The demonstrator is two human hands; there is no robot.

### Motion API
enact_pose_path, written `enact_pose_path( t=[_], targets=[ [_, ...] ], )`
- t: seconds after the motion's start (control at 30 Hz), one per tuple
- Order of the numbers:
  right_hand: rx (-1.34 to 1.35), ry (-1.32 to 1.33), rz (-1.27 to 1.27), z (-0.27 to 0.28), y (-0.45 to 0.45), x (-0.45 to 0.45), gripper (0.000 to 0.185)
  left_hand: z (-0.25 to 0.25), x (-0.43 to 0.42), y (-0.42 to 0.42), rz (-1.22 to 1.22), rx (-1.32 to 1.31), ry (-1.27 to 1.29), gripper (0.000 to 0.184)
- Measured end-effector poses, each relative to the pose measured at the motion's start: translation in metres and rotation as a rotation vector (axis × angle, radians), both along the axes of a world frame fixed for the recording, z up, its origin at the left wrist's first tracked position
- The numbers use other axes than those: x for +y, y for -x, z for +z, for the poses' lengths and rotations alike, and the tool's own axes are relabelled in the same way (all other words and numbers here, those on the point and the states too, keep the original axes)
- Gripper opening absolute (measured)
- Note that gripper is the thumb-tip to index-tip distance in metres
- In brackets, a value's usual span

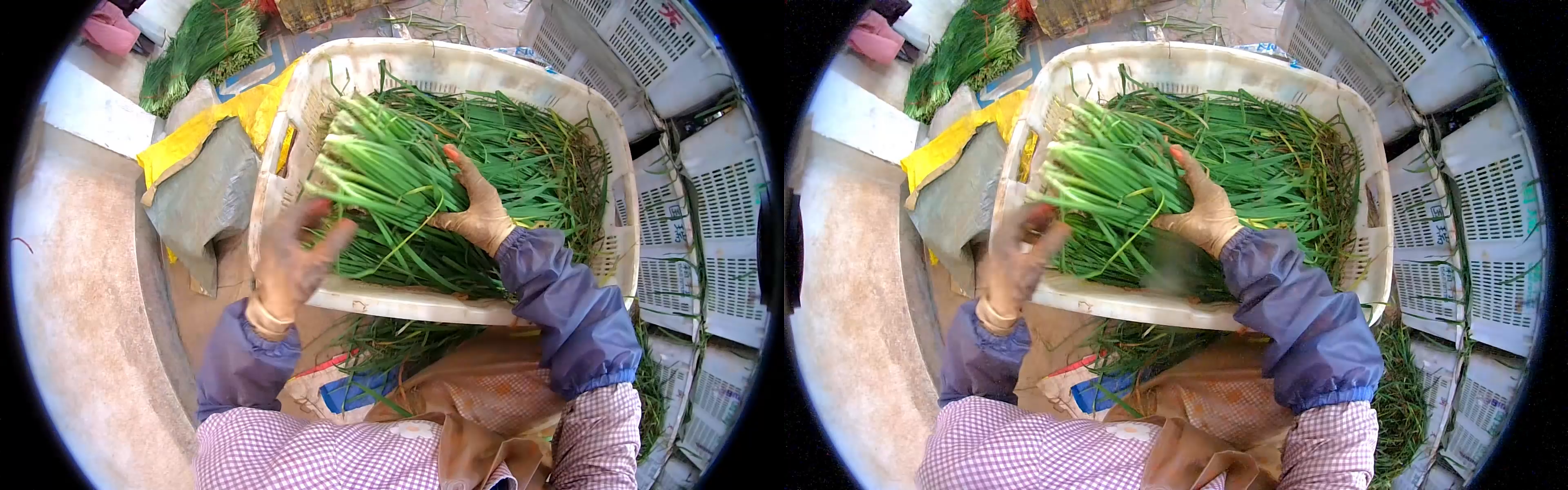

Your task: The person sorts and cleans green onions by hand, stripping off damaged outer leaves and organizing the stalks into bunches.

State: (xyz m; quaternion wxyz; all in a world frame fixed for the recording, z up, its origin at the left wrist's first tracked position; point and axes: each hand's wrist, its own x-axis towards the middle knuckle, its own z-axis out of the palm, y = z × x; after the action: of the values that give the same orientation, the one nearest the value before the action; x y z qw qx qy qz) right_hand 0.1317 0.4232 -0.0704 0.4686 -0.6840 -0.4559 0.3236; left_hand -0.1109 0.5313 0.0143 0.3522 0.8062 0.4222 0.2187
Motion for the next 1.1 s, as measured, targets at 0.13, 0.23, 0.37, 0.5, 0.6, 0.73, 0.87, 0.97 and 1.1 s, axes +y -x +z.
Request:
enact_pose_path(
  t=[0.13,0.23,0.37,0.5,0.6,0.73,0.87,0.97,1.1],
  targets=[
    [0.141,-0.159,-0.096,-0.004,-0.002,-0.011,0.096,-0.037,-0.004,-0.025,-0.103,-0.173,0.439,0.063],
    [0.089,-0.139,-0.072,0.015,0.007,-0.025,0.096,-0.028,-0.009,-0.046,-0.088,-0.318,0.509,0.062],
    [-0.27,-0.116,0.094,0.03,0.025,-0.042,0.104,-0.044,-0.016,-0.064,-0.123,-0.824,0.87,0.062],
    [-0.638,0.428,0.238,0.069,0.009,-0.038,0.104,-0.045,-0.027,-0.068,0.031,-0.767,0.786,0.064],
    [-0.621,0.118,0.172,0.077,-0.016,-0.048,0.088,-0.04,-0.032,-0.069,0.042,-0.685,0.723,0.064],
    [-0.228,-0.142,0.213,0.116,-0.017,-0.039,0.092,-0.013,-0.058,-0.078,0.021,-0.654,0.344,0.06],
    [-0.211,-0.287,0.332,0.103,0.011,-0.017,0.108,-0.028,-0.084,-0.099,-0.148,-0.984,0.454,0.049],
    [0.043,-0.25,0.276,0.108,0.023,-0.023,0.106,-0.025,-0.088,-0.103,-0.276,-0.648,0.159,0.05],
    [-0.008,-0.282,0.074,0.108,0.03,-0.047,0.084,-0.023,-0.107,-0.114,-0.332,-0.767,0.354,0.065]
  ],
)
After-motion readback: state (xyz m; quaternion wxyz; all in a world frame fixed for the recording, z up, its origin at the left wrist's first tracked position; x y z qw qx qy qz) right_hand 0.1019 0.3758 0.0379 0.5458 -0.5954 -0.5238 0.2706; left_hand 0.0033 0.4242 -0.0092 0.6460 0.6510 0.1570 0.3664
